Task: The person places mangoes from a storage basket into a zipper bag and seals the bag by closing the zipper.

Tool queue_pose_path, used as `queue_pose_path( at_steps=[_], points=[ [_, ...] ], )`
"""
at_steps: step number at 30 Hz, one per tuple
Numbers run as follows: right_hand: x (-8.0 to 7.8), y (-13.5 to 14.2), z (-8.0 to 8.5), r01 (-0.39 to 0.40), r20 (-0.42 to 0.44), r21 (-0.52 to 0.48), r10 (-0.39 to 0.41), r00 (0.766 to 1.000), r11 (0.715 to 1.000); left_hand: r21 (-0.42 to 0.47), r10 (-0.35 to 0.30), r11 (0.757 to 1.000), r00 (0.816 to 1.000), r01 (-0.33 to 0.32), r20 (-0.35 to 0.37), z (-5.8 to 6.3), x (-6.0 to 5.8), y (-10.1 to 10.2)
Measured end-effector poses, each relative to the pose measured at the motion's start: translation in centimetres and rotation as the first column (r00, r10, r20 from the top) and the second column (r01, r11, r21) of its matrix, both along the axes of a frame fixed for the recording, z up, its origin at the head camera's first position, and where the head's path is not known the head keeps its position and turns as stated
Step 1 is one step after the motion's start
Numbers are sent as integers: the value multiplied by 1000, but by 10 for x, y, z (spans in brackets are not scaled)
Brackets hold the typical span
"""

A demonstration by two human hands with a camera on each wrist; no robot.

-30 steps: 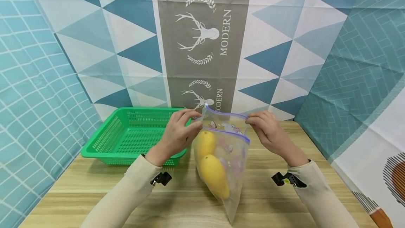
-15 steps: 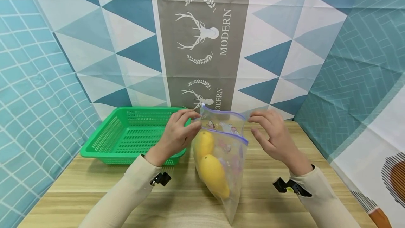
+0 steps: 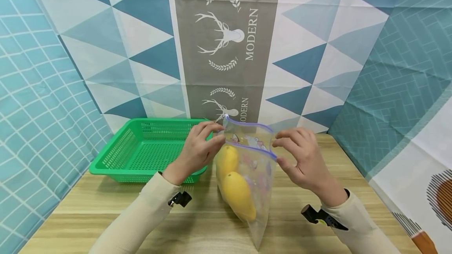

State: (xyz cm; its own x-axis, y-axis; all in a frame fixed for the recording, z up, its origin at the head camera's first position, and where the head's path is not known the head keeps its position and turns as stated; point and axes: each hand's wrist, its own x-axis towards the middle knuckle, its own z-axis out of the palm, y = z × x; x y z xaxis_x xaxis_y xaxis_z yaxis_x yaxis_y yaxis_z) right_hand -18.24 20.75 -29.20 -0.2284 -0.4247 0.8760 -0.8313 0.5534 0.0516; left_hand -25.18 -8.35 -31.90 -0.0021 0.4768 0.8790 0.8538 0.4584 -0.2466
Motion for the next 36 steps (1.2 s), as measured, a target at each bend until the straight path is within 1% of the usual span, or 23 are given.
queue_pose_path(
  at_steps=[3,10,18,26,36],
  points=[
    [1,-4,0,11,-26,0,-11,1000,1000,-1,0,1000,1000,0,-1,0,0,0],
    [1,-10,-3,7,-68,-23,-8,998,1000,-3,3,1000,1000,-4,-4,1,1,2],
    [0,-14,-4,-2,-81,-39,-1,997,999,-10,2,1000,1000,-2,-2,0,0,4],
    [-1,-15,-4,-17,-95,-26,15,995,1000,-5,-1,1000,1000,1,-13,-3,-1,4],
    [0,-14,-4,-16,-93,-8,16,996,1000,3,15,1000,1000,-15,4,-3,-1,3]
  ],
)
